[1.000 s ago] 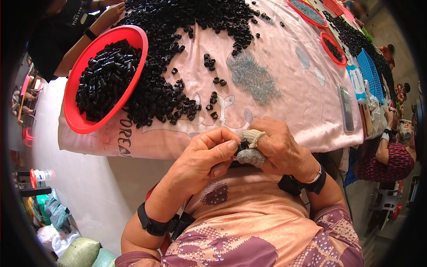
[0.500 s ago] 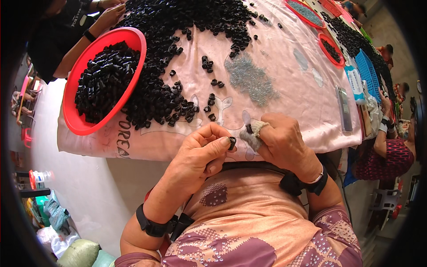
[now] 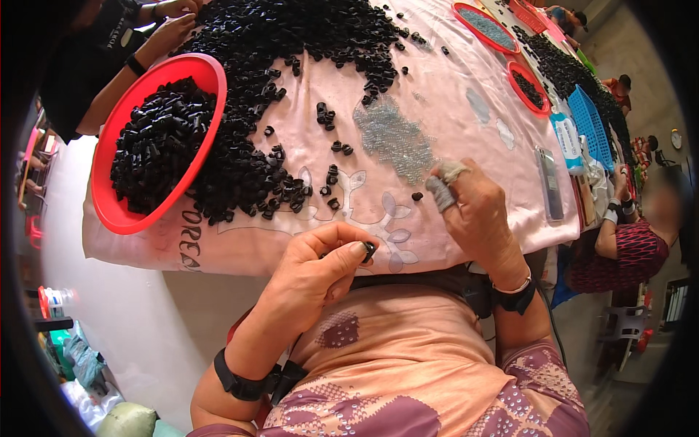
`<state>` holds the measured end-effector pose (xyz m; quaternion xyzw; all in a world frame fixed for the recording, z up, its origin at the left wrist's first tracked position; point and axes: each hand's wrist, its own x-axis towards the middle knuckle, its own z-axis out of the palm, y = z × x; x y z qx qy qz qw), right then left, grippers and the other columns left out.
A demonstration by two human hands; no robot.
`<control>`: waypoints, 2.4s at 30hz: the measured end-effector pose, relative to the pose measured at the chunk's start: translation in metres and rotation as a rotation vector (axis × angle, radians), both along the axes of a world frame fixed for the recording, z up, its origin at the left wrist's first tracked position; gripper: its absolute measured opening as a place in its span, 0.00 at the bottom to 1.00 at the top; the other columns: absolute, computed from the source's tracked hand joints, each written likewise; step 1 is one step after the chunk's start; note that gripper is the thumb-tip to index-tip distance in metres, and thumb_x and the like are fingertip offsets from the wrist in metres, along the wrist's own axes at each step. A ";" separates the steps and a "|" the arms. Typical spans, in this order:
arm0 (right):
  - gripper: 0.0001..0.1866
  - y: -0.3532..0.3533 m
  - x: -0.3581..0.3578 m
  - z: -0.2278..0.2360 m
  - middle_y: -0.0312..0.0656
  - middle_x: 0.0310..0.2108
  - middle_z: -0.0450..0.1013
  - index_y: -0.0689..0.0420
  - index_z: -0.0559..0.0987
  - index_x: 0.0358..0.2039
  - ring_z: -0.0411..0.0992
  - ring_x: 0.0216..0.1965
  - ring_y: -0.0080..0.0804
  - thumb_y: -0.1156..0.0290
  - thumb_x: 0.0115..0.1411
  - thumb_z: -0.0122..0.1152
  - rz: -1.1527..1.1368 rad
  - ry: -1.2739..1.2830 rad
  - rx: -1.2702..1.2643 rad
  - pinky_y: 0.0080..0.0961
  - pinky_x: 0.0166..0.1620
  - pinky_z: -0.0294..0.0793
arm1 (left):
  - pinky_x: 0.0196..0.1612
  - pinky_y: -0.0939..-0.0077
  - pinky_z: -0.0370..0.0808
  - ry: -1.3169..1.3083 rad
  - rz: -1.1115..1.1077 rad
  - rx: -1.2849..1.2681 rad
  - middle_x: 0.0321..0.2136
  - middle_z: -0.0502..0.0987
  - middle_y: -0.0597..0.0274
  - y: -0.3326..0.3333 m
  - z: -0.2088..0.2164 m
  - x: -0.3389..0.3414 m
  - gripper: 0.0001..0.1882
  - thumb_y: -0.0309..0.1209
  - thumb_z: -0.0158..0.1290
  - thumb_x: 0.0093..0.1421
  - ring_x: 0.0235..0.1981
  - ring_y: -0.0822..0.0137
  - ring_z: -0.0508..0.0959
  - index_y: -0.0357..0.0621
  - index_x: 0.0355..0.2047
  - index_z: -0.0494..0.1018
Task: The person is manually assembling small black plastic components by fitting them together or onto a wire/thread, likely for shoe or accessory manufacturing.
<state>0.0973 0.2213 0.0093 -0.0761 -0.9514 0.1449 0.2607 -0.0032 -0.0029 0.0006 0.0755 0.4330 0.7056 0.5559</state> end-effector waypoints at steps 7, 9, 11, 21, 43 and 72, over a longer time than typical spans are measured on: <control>0.05 -0.003 0.001 0.000 0.48 0.29 0.71 0.61 0.77 0.29 0.73 0.29 0.47 0.74 0.53 0.62 0.038 -0.146 -0.047 0.38 0.32 0.73 | 0.17 0.91 0.56 -0.001 0.010 0.023 0.30 0.75 0.61 0.000 -0.001 -0.001 0.07 0.28 0.51 0.65 0.16 0.83 0.62 0.39 0.41 0.73; 0.05 -0.002 0.000 -0.011 0.47 0.29 0.70 0.61 0.77 0.28 0.73 0.29 0.47 0.74 0.51 0.62 0.054 -0.145 0.024 0.38 0.33 0.73 | 0.17 0.91 0.57 -0.009 0.015 0.034 0.30 0.76 0.60 0.001 -0.004 -0.001 0.07 0.29 0.51 0.65 0.16 0.83 0.62 0.40 0.41 0.72; 0.04 -0.006 -0.002 -0.012 0.47 0.29 0.70 0.60 0.77 0.27 0.72 0.30 0.46 0.75 0.50 0.62 0.075 -0.139 0.100 0.38 0.33 0.74 | 0.17 0.92 0.57 -0.012 0.024 0.051 0.31 0.76 0.60 0.000 -0.005 -0.001 0.07 0.29 0.51 0.65 0.16 0.83 0.62 0.41 0.41 0.72; 0.09 -0.021 0.000 -0.008 0.45 0.26 0.69 0.58 0.76 0.29 0.72 0.29 0.46 0.78 0.43 0.61 0.209 -0.132 0.047 0.37 0.32 0.73 | 0.19 0.91 0.59 -0.018 0.030 0.060 0.30 0.77 0.60 -0.001 -0.002 -0.003 0.07 0.30 0.51 0.65 0.16 0.84 0.63 0.40 0.40 0.72; 0.14 -0.026 -0.004 -0.015 0.47 0.30 0.72 0.61 0.77 0.32 0.72 0.31 0.48 0.80 0.41 0.63 0.324 -0.091 -0.126 0.36 0.34 0.73 | 0.16 0.92 0.57 0.029 0.027 0.030 0.32 0.78 0.59 0.000 -0.002 -0.002 0.08 0.27 0.52 0.64 0.16 0.83 0.64 0.38 0.42 0.73; 0.09 -0.041 0.004 -0.015 0.34 0.33 0.76 0.60 0.76 0.42 0.73 0.36 0.17 0.79 0.60 0.61 0.406 -0.081 -1.127 0.16 0.40 0.73 | 0.20 0.92 0.60 0.176 0.008 -0.021 0.29 0.78 0.64 0.003 0.000 0.001 0.09 0.30 0.54 0.64 0.18 0.85 0.65 0.38 0.42 0.74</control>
